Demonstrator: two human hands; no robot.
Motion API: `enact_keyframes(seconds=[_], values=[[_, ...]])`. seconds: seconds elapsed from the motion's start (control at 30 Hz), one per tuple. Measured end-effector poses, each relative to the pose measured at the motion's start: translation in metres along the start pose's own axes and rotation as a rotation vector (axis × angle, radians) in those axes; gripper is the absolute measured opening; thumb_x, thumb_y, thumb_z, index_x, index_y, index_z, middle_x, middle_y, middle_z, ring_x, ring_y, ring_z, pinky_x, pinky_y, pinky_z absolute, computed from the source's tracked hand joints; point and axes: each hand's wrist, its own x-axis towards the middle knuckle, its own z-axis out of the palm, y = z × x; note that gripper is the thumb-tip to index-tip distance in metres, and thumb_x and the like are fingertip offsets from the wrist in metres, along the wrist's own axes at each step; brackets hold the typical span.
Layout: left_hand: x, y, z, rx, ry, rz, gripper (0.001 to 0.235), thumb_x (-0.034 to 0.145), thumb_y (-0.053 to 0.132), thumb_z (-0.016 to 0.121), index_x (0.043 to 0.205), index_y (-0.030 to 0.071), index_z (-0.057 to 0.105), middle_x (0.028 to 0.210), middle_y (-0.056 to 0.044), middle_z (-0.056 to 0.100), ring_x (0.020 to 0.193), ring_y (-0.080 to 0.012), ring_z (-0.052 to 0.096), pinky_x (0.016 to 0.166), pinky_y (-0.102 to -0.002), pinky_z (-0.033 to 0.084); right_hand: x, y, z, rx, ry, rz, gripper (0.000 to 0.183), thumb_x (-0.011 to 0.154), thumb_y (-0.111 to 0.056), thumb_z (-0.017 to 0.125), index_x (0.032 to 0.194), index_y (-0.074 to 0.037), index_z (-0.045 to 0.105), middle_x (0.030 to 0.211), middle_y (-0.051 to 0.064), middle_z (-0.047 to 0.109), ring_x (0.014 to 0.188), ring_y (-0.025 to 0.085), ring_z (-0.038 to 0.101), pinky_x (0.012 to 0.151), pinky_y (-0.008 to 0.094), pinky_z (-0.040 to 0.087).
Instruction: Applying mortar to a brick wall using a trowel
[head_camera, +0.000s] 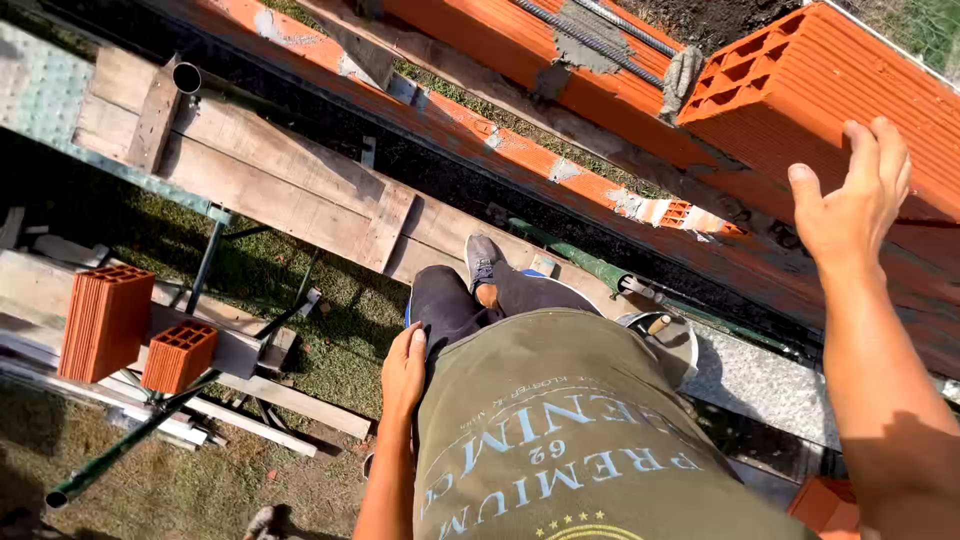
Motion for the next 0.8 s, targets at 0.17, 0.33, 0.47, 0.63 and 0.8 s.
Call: enact_keyframes(seconds=[0.17,0.33,0.47,0.63,0.8], values=[[0.048,0.077,-0.027,0.204,-0.193,0.209,0.054,0.097,0.048,0.042,0.131,0.014,0.066,0.134,-0.006,0.068,0.126,-0.0218,0.062,0.106,-0.035,0.044,-0.044,-0.044,-0.010,0.071,0.112,0.204,0.046,0.096,-0.016,0.074,0.134,0.008,0.065,0.142,0.030,0.053,0.129,0.048,0.051,0.107,0.057,0.039],[0.097,0.130,-0.018,0.515,-0.463,0.456,0.052,0.097,0.049,0.046,0.134,0.017,0.063,0.128,-0.007,0.070,0.121,-0.0266,0.066,0.100,-0.039,0.048,-0.143,-0.102,0.016,0.191,0.107,0.568,0.040,0.093,-0.018,0.071,0.129,-0.002,0.066,0.143,0.020,0.054,0.131,0.038,0.052,0.111,0.049,0.040],[0.124,0.175,-0.006,0.729,-0.744,0.668,0.060,0.097,0.057,0.042,0.137,0.016,0.058,0.131,-0.012,0.067,0.122,-0.0337,0.062,0.099,-0.045,0.048,-0.216,-0.167,0.039,0.264,0.046,0.949,0.036,0.091,-0.026,0.069,0.123,-0.008,0.069,0.139,0.014,0.059,0.129,0.033,0.056,0.105,0.049,0.044],[0.159,0.177,-0.003,0.908,-0.865,0.644,0.060,0.095,0.062,0.040,0.133,0.022,0.062,0.131,-0.007,0.069,0.119,-0.0297,0.066,0.093,-0.048,0.054,-0.284,-0.248,0.057,0.492,-0.037,1.368,0.047,0.093,-0.036,0.062,0.128,-0.005,0.067,0.131,0.011,0.063,0.123,0.030,0.061,0.099,0.045,0.048],[0.182,0.132,-0.003,1.048,-1.114,0.421,0.054,0.097,0.052,0.050,0.134,0.016,0.062,0.139,-0.008,0.064,0.128,-0.0261,0.059,0.105,-0.040,0.044,-0.319,-0.286,0.073,0.475,-0.170,1.678,0.047,0.094,-0.040,0.063,0.135,-0.016,0.064,0.126,0.003,0.071,0.117,0.026,0.067,0.089,0.048,0.056]])
